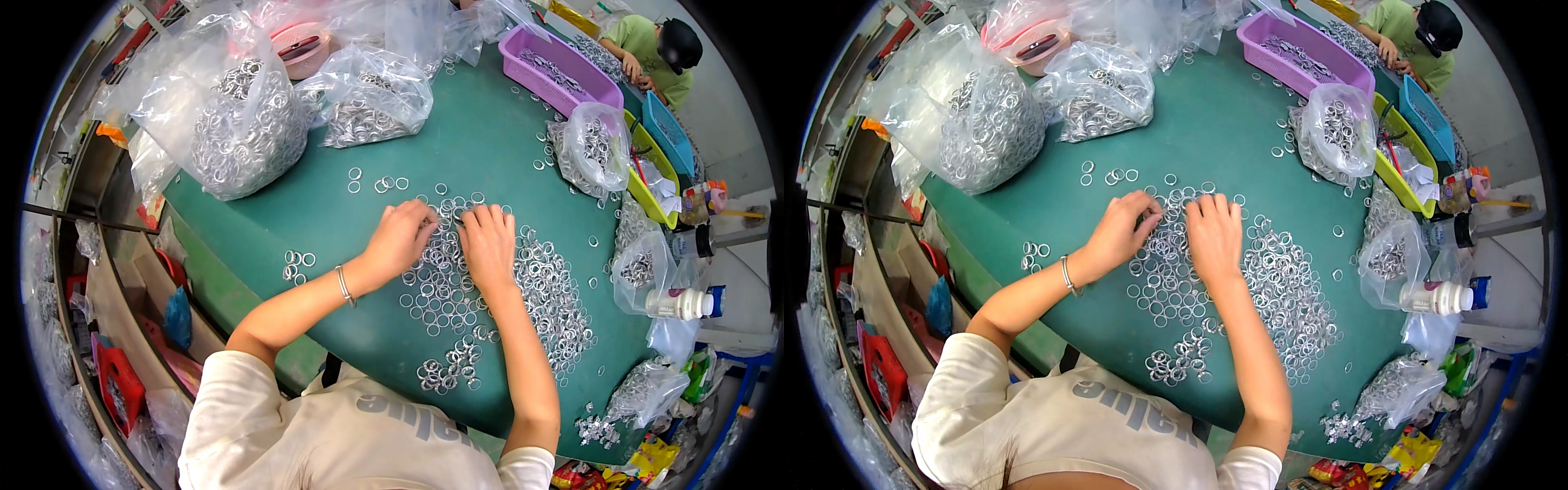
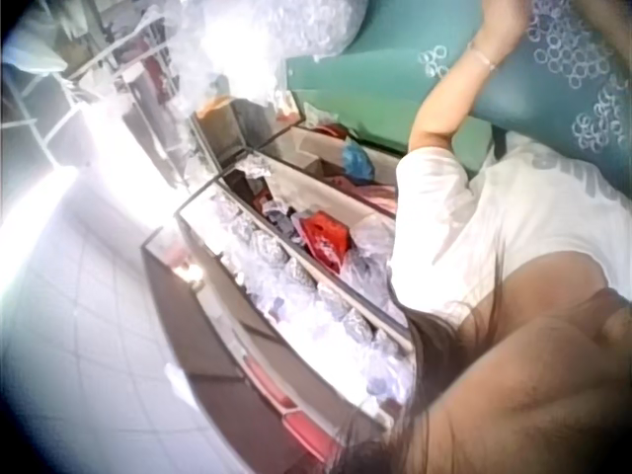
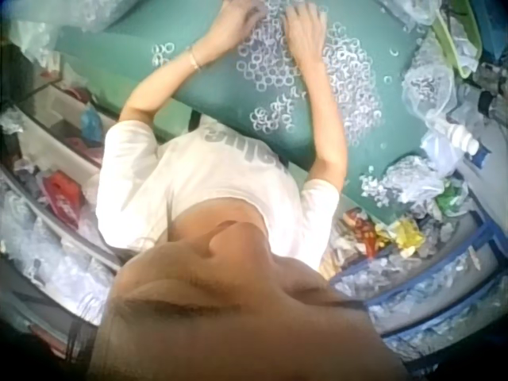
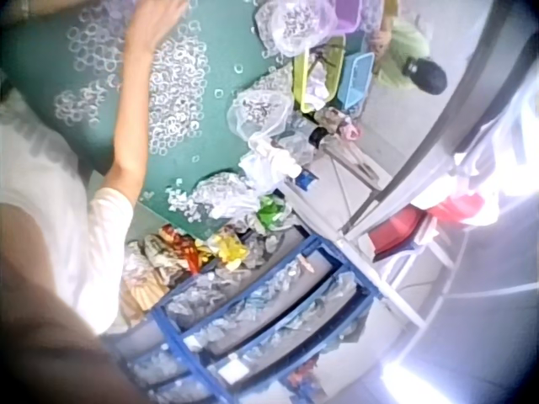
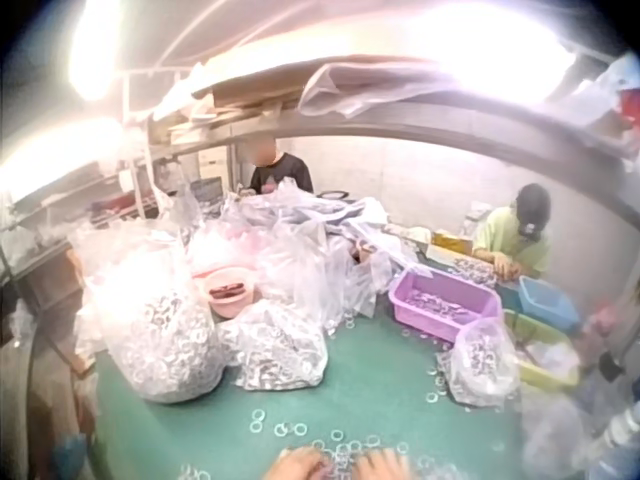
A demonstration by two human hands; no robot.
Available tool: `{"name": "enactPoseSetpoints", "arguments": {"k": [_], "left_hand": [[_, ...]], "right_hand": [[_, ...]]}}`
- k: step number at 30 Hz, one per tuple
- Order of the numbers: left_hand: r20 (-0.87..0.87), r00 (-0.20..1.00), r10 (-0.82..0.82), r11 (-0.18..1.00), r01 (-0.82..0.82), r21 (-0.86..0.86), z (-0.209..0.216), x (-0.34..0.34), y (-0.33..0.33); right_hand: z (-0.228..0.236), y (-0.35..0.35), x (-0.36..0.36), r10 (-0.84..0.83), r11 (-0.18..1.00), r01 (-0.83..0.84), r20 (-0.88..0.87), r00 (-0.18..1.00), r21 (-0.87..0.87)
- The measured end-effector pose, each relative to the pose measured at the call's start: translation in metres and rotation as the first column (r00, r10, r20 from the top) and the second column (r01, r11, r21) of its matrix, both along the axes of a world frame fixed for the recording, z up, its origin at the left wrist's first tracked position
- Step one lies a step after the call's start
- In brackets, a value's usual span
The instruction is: The person picks up small metal rings by hand and sorts them on a table, occasionally moving bags of rings and reaching into a plastic container.
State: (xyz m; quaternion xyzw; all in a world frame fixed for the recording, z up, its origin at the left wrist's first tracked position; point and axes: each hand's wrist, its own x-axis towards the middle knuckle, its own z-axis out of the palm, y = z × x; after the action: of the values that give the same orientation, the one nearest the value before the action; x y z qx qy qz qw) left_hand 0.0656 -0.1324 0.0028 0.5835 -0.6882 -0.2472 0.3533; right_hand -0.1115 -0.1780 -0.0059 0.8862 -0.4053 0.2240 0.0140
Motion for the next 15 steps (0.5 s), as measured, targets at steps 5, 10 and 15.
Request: {"name": "enactPoseSetpoints", "arguments": {"k": [5,10,15], "left_hand": [[-0.178,0.975,-0.136,0.991,0.136,-0.008,0.016,-0.01,0.017],[0.011,0.888,-0.46,0.878,0.457,-0.146,0.012,-0.024,0.085],[0.098,0.798,-0.594,0.798,0.601,-0.055,0.002,-0.031,0.114]], "right_hand": [[0.002,0.006,-0.021,-0.037,0.999,0.031,0.222,0.974,0.031],[0.067,0.076,-0.06,-0.056,0.713,-0.097,0.195,0.979,0.694],[0.055,0.109,-0.074,0.17,0.671,-0.157,0.056,0.984,0.724]]}}
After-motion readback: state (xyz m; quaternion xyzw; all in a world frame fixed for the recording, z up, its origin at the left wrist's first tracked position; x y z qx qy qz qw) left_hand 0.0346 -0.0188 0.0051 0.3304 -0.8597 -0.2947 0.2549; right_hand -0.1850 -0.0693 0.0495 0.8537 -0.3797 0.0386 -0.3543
